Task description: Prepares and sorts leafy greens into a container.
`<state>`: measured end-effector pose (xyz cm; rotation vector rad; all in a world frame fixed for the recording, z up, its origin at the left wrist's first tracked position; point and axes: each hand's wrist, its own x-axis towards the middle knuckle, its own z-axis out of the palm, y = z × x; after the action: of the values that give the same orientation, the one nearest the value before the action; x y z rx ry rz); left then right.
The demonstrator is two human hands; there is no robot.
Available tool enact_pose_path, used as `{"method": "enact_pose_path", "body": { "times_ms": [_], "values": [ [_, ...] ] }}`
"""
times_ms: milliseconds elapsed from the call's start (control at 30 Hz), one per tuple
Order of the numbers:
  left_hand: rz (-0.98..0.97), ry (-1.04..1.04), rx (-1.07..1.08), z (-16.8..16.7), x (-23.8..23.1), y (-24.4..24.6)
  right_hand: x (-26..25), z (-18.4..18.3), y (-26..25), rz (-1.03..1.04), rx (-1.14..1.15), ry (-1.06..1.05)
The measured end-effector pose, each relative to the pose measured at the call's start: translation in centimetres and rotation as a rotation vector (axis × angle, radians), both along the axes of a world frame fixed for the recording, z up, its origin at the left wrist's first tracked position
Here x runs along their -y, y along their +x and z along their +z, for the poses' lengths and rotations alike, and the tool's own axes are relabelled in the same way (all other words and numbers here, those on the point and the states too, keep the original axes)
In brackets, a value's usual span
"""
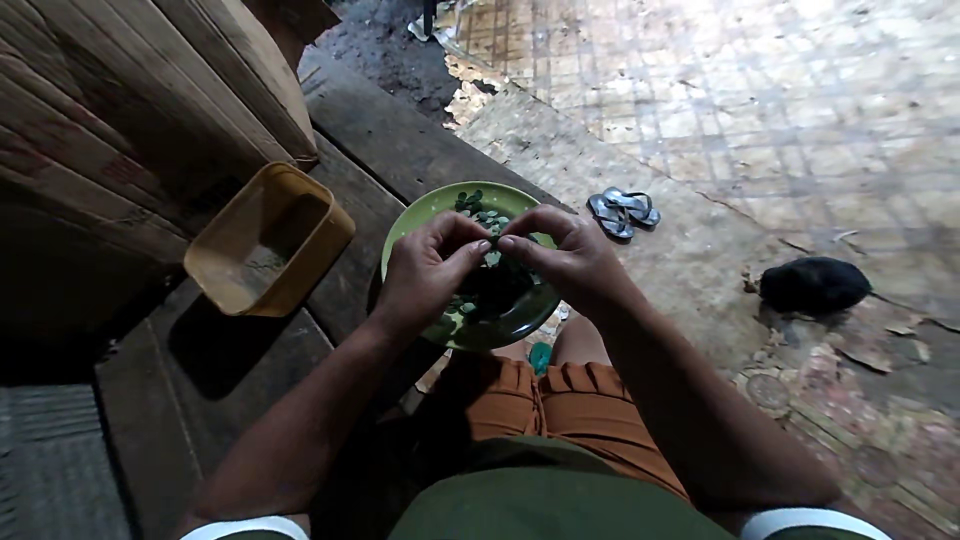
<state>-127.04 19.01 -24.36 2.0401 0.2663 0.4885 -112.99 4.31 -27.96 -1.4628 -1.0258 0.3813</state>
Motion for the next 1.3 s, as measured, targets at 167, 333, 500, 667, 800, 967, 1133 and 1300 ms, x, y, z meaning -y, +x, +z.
{"method": "enact_pose_path", "body": {
  "times_ms": [167, 333, 500, 667, 800, 967, 1133, 1300],
  "values": [
    [0.037, -0.009, -0.02, 0.4, -0.4, -0.6, 0.8, 0.1, 0.5, -0.054, 0.035, -0.045],
    [-0.02, 0.116, -0.068, 0.4, -0.6, -0.8, 1.0, 0.1, 0.4, -0.07, 0.003, -0.044],
    [0.002, 0.31, -0.012, -0.2, -0.1, -0.1, 0.7, -0.2, 0.1, -0.052, -0.009, -0.025],
    [0.017, 0.391, -0.033, -0.2, -0.1, 0.3, 0.9, 0.0, 0.2, -0.038, 0.009, -0.074],
    [0.023, 0.447, -0.035, -0.3, -0.2, 0.2, 0.5, 0.1, 0.0, -0.045, 0.178, -0.086],
    [0.102, 0.535, -0.029, 1.4, -2.4, -1.1, 0.8, 0.3, 1.0, -0.135, 0.356, -0.161],
    [0.364, 0.71, -0.19, 5.0, -7.1, -4.0, 1.1, 0.3, 1.3, -0.049, 0.49, -0.298],
    [0.618, 0.738, -0.43, 6.4, -10.9, -6.1, -0.1, 1.2, 0.3, 0.056, 0.643, -0.402]
  ]
}}
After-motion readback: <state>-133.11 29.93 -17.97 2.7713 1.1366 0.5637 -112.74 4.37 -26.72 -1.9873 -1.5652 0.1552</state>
